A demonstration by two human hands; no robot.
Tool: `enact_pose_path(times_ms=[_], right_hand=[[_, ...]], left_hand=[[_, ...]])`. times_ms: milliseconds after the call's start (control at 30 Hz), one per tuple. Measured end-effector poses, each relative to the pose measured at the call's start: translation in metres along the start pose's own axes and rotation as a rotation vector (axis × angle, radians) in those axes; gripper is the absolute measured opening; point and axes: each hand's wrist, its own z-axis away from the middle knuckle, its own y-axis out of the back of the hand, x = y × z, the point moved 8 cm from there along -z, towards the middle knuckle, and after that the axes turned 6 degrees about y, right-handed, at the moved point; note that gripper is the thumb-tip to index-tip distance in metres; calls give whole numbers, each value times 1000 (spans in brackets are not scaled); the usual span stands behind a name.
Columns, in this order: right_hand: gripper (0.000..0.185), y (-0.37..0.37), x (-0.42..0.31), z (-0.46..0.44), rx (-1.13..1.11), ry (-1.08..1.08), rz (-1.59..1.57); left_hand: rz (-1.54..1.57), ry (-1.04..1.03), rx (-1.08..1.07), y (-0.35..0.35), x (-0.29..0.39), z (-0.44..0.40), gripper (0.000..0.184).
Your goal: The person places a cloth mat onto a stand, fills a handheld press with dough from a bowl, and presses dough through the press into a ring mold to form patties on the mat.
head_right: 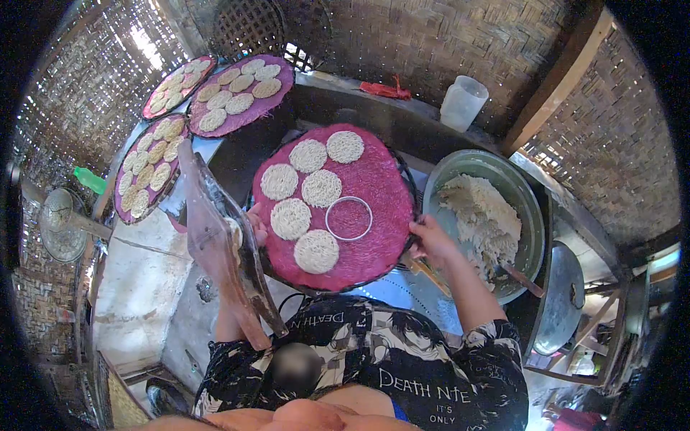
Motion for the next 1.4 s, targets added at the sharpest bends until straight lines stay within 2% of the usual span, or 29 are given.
enact_pose_path(times_ms=[33,133,233,333,367,467,567,667,767,900,1100,1300,1400], right_hand=[[33,-7,12,3,-60,-27,-104],[30,-34,24,38,-100,-82,-224],[35,-68,40,69,-204,-250,-308],[42,-55,53,71,-543,-174,356],[38,-50,35,77,-642,-129,713],[37,-43,-10,75,-727,4,993],[38,-52,-64,48,-286,401,1128],[38,-81,-86,28,11,683,1243],[38,-110,-84,19,83,739,1320],[34,-124,-81,7,66,674,1393],[25,-116,-90,1,98,635,1404],[29,-110,-92,-4,105,569,1441],[34,-110,-104,12,186,748,1400]], left_hand=[[-5,-4,-4,0,1,1,10],[-17,5,-13,0,0,2,11],[-24,9,-19,0,-4,4,13],[-38,14,-23,1,-5,4,15],[-45,10,-25,0,-4,4,15],[-52,11,-31,0,-3,3,17],[-67,14,-42,-3,-5,2,19],[-78,6,-59,-6,-6,1,21],[-90,11,-74,-5,-9,0,23],[-115,16,-76,1,-9,3,26],[-139,18,-61,8,-10,6,29],[-167,4,-64,7,-11,3,33],[-252,-34,-44,10,-11,0,35]])
